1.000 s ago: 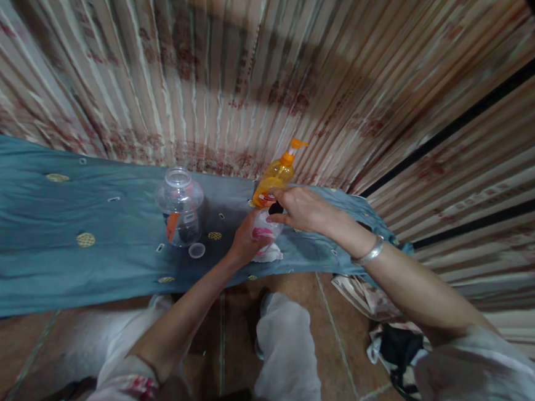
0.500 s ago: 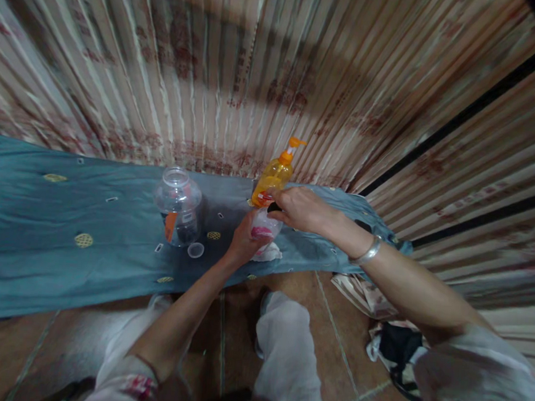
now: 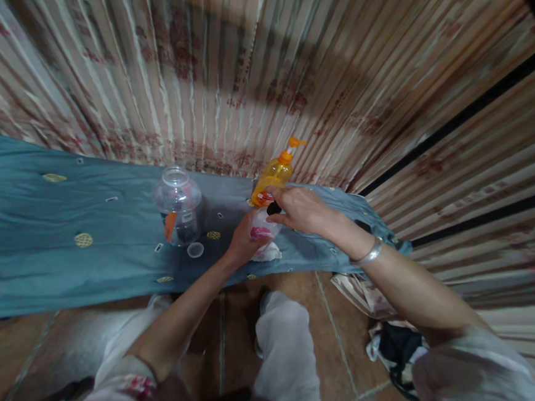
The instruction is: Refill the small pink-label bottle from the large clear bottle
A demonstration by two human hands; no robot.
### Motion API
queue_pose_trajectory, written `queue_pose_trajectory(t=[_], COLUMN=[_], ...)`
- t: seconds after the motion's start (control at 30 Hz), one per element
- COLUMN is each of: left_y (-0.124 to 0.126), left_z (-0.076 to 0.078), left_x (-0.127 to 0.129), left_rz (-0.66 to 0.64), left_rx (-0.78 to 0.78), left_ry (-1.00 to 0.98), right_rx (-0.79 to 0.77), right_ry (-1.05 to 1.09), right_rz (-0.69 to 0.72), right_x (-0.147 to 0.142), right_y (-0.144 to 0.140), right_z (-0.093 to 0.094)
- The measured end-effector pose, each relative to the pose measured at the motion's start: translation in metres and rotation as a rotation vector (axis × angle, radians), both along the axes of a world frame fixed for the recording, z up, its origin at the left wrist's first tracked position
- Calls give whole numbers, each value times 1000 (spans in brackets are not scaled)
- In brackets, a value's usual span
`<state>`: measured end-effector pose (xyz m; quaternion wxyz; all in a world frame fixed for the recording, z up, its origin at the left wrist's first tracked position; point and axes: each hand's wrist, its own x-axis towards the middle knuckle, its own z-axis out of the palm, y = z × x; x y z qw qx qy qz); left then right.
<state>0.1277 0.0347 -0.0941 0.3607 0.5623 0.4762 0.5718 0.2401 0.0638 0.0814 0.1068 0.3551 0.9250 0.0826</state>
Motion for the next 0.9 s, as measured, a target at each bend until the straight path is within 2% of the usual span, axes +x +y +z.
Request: queue_pose_trajectory(t=[0.23, 0.37, 0.9], left_y=[-1, -1, -1], left_z=[1, 1, 1], left_x=[0, 0, -1], left_rz=[-2, 3, -12], left_rx=[-1, -6, -19], left_ry=[3, 8, -3], right_rx=[51, 17, -1], right_ry=[-1, 24, -21], right_rz=[-26, 11, -62], right_x=[0, 0, -2], right_y=[1, 1, -3], right_z=[-3, -2, -2])
